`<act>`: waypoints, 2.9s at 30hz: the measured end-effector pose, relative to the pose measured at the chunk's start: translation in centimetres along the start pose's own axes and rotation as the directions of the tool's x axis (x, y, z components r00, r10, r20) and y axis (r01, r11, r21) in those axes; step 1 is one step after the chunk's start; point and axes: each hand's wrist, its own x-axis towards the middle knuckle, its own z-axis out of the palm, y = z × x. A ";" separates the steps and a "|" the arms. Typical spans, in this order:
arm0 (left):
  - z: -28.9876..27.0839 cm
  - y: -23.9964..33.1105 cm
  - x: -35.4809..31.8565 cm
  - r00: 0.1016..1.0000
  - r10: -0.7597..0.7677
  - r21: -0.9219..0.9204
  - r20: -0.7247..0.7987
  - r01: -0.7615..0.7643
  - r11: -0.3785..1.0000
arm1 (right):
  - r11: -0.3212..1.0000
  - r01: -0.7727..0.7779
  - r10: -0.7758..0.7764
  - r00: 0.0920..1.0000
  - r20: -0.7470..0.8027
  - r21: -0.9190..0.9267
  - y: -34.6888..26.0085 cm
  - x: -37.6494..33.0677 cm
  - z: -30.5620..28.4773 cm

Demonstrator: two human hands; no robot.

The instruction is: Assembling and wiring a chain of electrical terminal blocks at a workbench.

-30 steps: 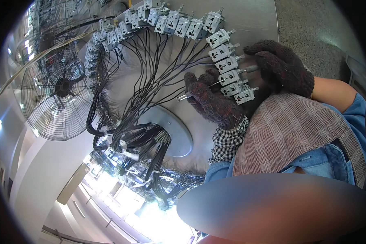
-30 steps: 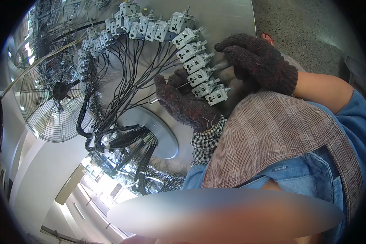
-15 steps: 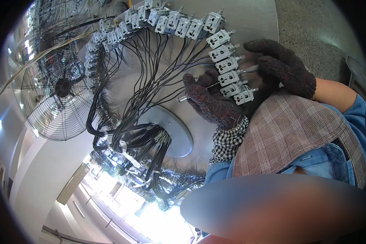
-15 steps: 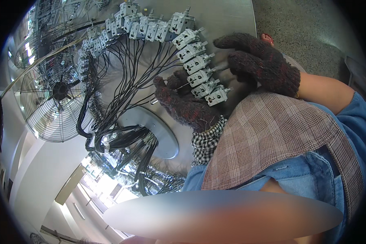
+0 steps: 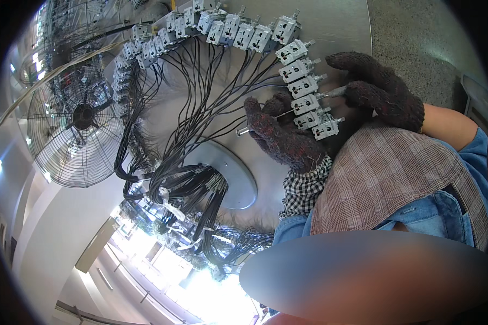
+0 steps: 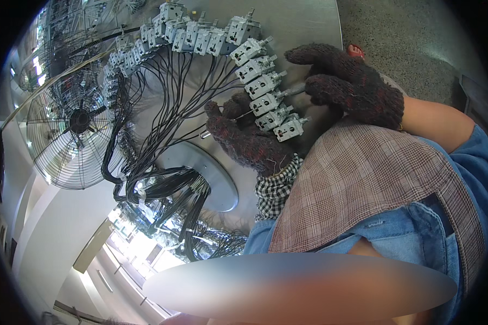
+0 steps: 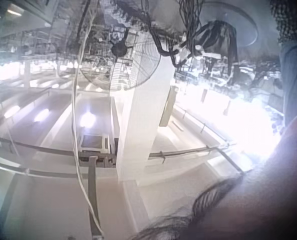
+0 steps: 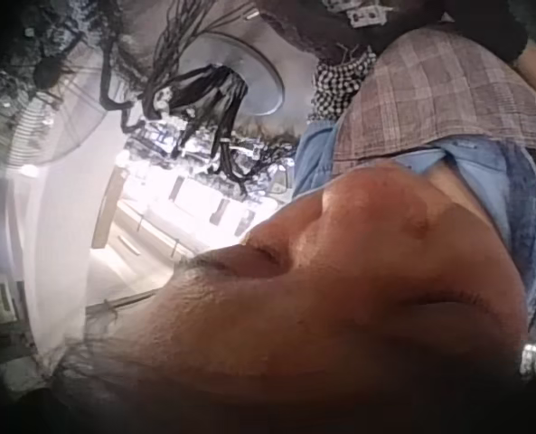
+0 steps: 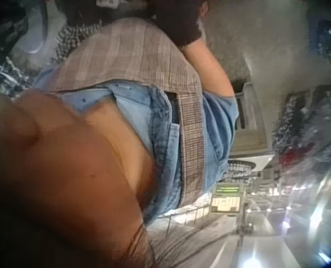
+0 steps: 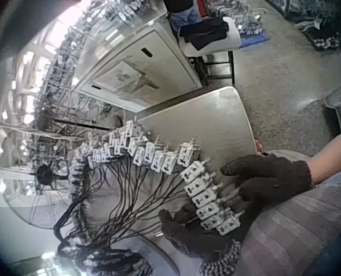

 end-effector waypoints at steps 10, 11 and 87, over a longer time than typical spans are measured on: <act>0.9 0.6 -0.1 0.992 -0.104 -0.007 -0.076 0.104 0.995 | 0.915 -0.295 0.302 0.953 0.014 0.276 -0.2 0.0 0.1; 1.0 0.5 -0.2 0.997 -0.038 -0.005 -0.062 0.038 0.999 | 0.916 -0.293 0.301 0.954 0.014 0.275 0.4 0.0 0.0; -5.7 0.8 -1.6 0.928 -0.151 -0.221 0.341 0.235 0.946 | 0.891 -0.363 0.370 0.929 0.026 0.272 -2.4 -2.9 0.9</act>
